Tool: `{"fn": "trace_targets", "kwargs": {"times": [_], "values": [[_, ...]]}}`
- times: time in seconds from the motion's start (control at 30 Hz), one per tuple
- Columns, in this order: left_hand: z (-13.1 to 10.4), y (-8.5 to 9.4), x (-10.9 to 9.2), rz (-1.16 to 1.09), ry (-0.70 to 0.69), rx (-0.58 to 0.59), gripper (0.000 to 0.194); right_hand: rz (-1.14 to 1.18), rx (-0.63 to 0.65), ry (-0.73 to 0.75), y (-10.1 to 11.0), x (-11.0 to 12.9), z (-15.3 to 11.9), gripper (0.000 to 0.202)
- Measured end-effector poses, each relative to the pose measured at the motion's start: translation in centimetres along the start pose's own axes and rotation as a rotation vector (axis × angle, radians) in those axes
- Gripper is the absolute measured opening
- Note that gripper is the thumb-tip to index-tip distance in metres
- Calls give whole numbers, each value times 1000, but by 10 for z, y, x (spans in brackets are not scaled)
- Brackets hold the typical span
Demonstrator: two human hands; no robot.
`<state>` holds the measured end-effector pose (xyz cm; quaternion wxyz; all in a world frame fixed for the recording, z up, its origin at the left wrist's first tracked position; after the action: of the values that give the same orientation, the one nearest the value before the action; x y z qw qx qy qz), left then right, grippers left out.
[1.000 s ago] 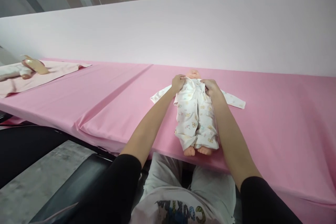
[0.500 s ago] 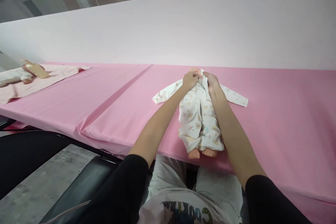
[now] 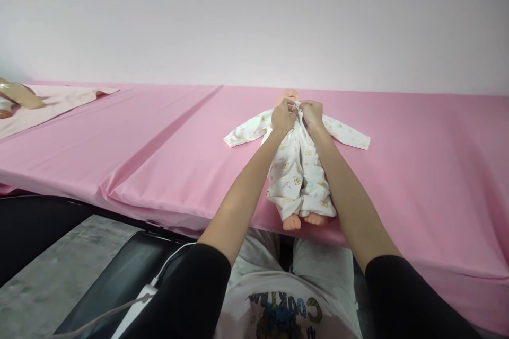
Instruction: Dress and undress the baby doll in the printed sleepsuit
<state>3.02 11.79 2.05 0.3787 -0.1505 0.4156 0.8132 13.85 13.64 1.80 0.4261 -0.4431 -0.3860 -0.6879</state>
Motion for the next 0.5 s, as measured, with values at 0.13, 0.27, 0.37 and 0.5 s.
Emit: {"fn": "trace_targets", "kwargs": {"times": [0.13, 0.27, 0.37, 0.5], "values": [[1, 0, -1, -16, 14, 18, 18, -11, -103, -56, 6, 1, -7, 16], [1, 1, -3, -4, 32, 46, 18, -5, -85, -12, 8, 7, -14, 15], [1, 1, -2, 8, 32, 54, 18, -40, -54, 18, 9, 12, -18, 14], [0, 1, -2, -32, 25, 38, 19, -115, -67, 26, 9, 14, -20, 15]]}}
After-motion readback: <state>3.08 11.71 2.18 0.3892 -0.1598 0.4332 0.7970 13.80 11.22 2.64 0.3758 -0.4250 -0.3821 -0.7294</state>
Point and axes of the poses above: each hand's wrist, its own z-axis towards the middle knuckle, its own y-axis out of the back of the hand, x = y × z, the point moved 4 cm from there along z, towards the middle knuckle, and after that the axes turned 9 degrees about -y, right-handed, at the moved point
